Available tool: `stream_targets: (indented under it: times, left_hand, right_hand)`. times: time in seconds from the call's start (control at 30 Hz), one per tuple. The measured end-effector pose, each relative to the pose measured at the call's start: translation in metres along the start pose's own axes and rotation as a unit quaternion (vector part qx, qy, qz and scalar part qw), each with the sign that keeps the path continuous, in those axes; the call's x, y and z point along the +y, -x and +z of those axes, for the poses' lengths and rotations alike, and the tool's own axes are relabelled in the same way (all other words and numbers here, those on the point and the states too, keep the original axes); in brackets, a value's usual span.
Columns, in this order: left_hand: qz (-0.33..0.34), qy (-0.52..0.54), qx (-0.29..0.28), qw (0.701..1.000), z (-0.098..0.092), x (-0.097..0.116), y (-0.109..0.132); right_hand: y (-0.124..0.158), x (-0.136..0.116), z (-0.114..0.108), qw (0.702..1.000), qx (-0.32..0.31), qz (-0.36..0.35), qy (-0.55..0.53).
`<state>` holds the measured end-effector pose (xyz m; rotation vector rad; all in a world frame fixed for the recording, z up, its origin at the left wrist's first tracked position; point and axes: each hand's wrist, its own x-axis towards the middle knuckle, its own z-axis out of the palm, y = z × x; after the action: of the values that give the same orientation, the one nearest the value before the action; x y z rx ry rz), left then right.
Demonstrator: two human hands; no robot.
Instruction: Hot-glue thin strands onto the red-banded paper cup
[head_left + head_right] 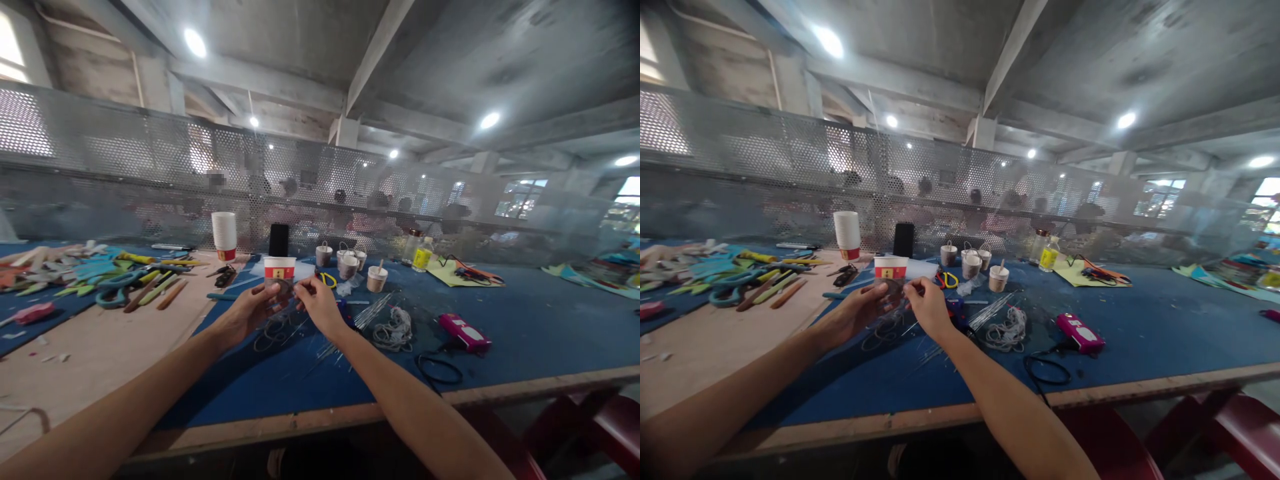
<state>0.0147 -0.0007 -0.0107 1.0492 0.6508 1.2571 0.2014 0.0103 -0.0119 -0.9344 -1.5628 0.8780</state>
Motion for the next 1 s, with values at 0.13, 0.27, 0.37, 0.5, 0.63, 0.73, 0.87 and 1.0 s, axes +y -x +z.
stream_targets:
  times: [0.13,0.27,0.37,0.5,0.63,0.73,0.87,1.0]
  left_hand:
    - [0.001,0.012,-0.002,1.0,-0.003,-0.001,-0.003]
    - [0.005,0.033,-0.007,0.999,-0.007,-0.003,-0.006]
    - [0.006,0.055,-0.002,0.998,-0.011,-0.002,-0.007]
    - [0.004,0.073,0.015,0.997,-0.013,0.001,-0.006]
    - [-0.009,0.098,0.033,0.995,-0.012,0.004,-0.005]
    - [-0.027,0.106,0.056,0.992,-0.011,0.004,-0.004]
    - [-0.044,0.097,0.059,0.993,-0.011,0.005,-0.004]
    - [-0.048,0.091,0.059,0.993,-0.01,0.005,-0.003]
  right_hand:
    - [0.003,-0.002,-0.001,0.996,-0.029,-0.02,0.076]
    - [0.008,-0.006,0.0,0.978,-0.042,-0.061,0.197]
    - [0.01,-0.008,-0.001,0.95,-0.027,-0.081,0.299]
    - [0.005,-0.02,-0.018,0.914,-0.003,-0.071,0.399]
    - [-0.003,-0.029,-0.057,0.857,-0.007,-0.017,0.514]
    - [-0.004,-0.023,-0.087,0.81,-0.063,0.068,0.58]
    - [-0.003,-0.006,-0.106,0.778,-0.136,0.142,0.597]
    - [-0.005,0.004,-0.104,0.784,-0.169,0.155,0.576]
